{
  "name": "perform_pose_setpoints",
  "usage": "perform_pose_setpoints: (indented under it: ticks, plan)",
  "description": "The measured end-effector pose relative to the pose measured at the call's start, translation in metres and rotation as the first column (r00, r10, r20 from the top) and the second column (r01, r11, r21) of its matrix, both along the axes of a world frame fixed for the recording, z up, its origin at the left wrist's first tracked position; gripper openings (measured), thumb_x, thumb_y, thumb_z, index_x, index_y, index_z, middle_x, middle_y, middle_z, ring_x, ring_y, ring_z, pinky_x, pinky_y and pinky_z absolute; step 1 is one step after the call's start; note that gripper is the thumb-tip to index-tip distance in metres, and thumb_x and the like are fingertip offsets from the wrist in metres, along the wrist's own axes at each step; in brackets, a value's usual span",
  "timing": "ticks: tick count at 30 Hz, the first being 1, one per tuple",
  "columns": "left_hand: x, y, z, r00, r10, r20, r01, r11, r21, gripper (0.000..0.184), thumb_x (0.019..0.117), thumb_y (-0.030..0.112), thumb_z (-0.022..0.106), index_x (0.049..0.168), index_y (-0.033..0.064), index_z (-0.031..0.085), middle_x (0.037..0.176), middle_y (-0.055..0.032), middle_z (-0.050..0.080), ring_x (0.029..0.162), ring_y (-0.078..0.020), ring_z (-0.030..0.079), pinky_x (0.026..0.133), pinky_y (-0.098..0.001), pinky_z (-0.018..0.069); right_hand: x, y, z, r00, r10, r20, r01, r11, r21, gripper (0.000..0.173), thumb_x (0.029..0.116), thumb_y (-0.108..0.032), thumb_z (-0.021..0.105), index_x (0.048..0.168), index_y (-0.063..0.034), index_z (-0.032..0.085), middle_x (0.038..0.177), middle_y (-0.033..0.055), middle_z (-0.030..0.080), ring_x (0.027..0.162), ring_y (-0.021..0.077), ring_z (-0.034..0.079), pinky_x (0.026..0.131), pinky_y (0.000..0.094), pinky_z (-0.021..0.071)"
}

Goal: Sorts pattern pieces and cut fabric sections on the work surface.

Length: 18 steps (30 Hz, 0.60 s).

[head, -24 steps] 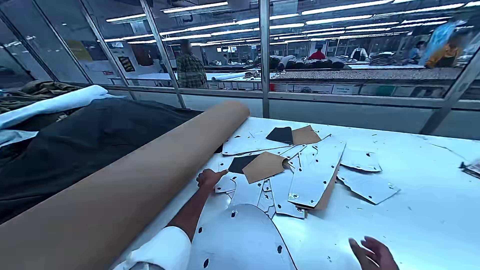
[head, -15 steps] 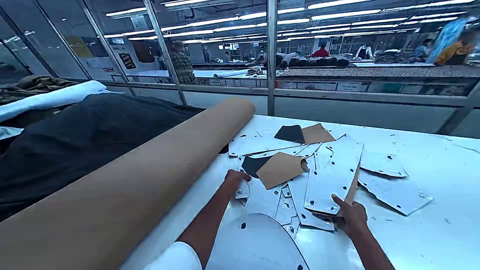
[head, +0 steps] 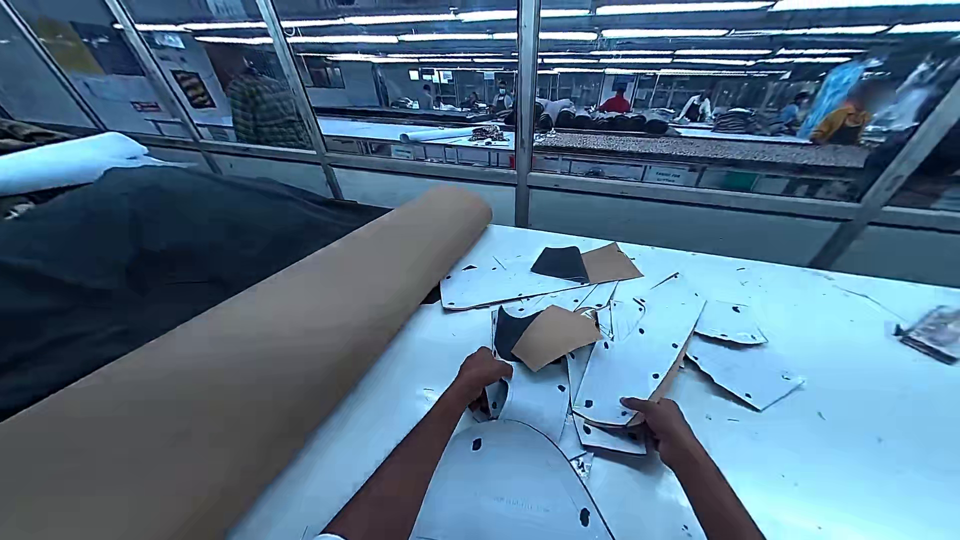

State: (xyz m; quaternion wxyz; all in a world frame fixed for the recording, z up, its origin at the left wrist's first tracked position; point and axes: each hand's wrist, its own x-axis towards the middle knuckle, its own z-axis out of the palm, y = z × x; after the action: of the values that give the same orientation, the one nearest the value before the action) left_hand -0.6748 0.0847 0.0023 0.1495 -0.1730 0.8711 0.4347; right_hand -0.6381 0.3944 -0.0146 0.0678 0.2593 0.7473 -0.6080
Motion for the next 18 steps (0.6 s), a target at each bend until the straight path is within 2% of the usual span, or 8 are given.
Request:
perform_pose_setpoints:
  ticks: [2, 6, 8, 11, 12, 14, 15, 18]
  plan:
    - [0.006, 0.010, 0.006, 0.998, 0.037, 0.044, -0.042, 0.993, 0.112, 0.053, 0.0910, 0.021, 0.075, 0.129, -0.0097, 0.055, 0.120, -0.0300, 0.063, 0.108, -0.0392, 0.064, 0.090, -0.0568, 0.0532, -0.001, -0.008, -0.002, 1.000, -0.024, -0.013, 0.023, 0.998, -0.060, 0.042, 0.0857, -0.007, 0.079, 0.119, 0.0076, 0.057, 0.098, 0.0180, 0.066, 0.082, 0.0228, 0.063, 0.073, 0.0412, 0.0528]
    - [0.013, 0.024, 0.009, 0.987, 0.140, 0.077, -0.158, 0.922, 0.354, 0.046, 0.0898, 0.009, 0.073, 0.130, -0.0036, 0.054, 0.111, -0.0222, 0.065, 0.093, -0.0287, 0.065, 0.080, -0.0460, 0.0545, -0.009, -0.013, 0.008, 0.993, -0.109, 0.042, 0.117, 0.923, -0.366, 0.034, 0.0939, -0.006, 0.068, 0.124, 0.0024, 0.054, 0.099, 0.0171, 0.065, 0.083, 0.0230, 0.066, 0.071, 0.0400, 0.0574]
    - [0.015, 0.028, 0.007, 0.985, 0.140, 0.101, -0.170, 0.886, 0.432, 0.044, 0.0896, 0.007, 0.072, 0.130, -0.0009, 0.055, 0.106, -0.0194, 0.065, 0.089, -0.0255, 0.064, 0.076, -0.0438, 0.0540, -0.012, -0.010, 0.008, 0.991, -0.131, 0.035, 0.134, 0.892, -0.432, 0.028, 0.0961, -0.008, 0.064, 0.121, 0.0012, 0.055, 0.097, 0.0167, 0.065, 0.081, 0.0231, 0.066, 0.069, 0.0400, 0.0571]
    - [0.017, 0.040, 0.008, 0.984, 0.105, 0.145, -0.165, 0.848, 0.504, 0.034, 0.0922, 0.009, 0.070, 0.122, -0.0029, 0.059, 0.103, -0.0180, 0.067, 0.087, -0.0243, 0.066, 0.079, -0.0431, 0.0557, -0.008, -0.009, 0.008, 0.992, -0.119, -0.045, 0.109, 0.978, -0.181, 0.034, 0.0921, -0.008, 0.070, 0.120, 0.0066, 0.058, 0.108, 0.0213, 0.065, 0.095, 0.0277, 0.064, 0.081, 0.0454, 0.0534]
    - [0.018, 0.046, 0.011, 0.983, 0.100, 0.153, -0.168, 0.831, 0.530, 0.032, 0.0927, 0.008, 0.069, 0.121, -0.0033, 0.060, 0.103, -0.0178, 0.067, 0.087, -0.0242, 0.066, 0.079, -0.0430, 0.0560, -0.009, -0.004, 0.005, 0.993, -0.105, -0.059, 0.102, 0.993, -0.059, 0.040, 0.0889, -0.011, 0.075, 0.120, 0.0081, 0.060, 0.117, 0.0258, 0.063, 0.107, 0.0342, 0.061, 0.089, 0.0518, 0.0497]
    - [0.018, 0.059, 0.013, 0.984, 0.098, 0.151, -0.169, 0.789, 0.590, 0.028, 0.0937, 0.007, 0.067, 0.119, -0.0027, 0.059, 0.099, -0.0162, 0.067, 0.083, -0.0225, 0.066, 0.076, -0.0410, 0.0566, -0.008, 0.007, 0.003, 0.996, -0.080, -0.035, 0.081, 0.996, 0.029, 0.052, 0.0876, -0.017, 0.078, 0.127, 0.0098, 0.058, 0.135, 0.0332, 0.053, 0.127, 0.0449, 0.049, 0.102, 0.0609, 0.0402]
    - [0.018, 0.066, 0.013, 0.986, 0.097, 0.139, -0.164, 0.756, 0.634, 0.027, 0.0941, 0.006, 0.065, 0.119, -0.0021, 0.059, 0.098, -0.0154, 0.067, 0.083, -0.0216, 0.066, 0.076, -0.0400, 0.0568, -0.007, 0.010, 0.007, 0.996, -0.080, -0.027, 0.081, 0.996, 0.031, 0.050, 0.0893, -0.017, 0.076, 0.127, 0.0095, 0.057, 0.133, 0.0325, 0.054, 0.125, 0.0435, 0.051, 0.101, 0.0595, 0.0416]
    - [0.018, 0.086, 0.012, 0.986, 0.109, 0.123, -0.165, 0.658, 0.735, 0.029, 0.0949, 0.002, 0.062, 0.123, -0.0022, 0.057, 0.103, -0.0168, 0.065, 0.089, -0.0232, 0.064, 0.080, -0.0411, 0.0556, -0.001, 0.021, 0.020, 0.996, -0.088, 0.001, 0.088, 0.993, -0.081, 0.032, 0.0962, -0.017, 0.067, 0.119, 0.0039, 0.059, 0.101, 0.0175, 0.064, 0.088, 0.0242, 0.063, 0.076, 0.0431, 0.0522]
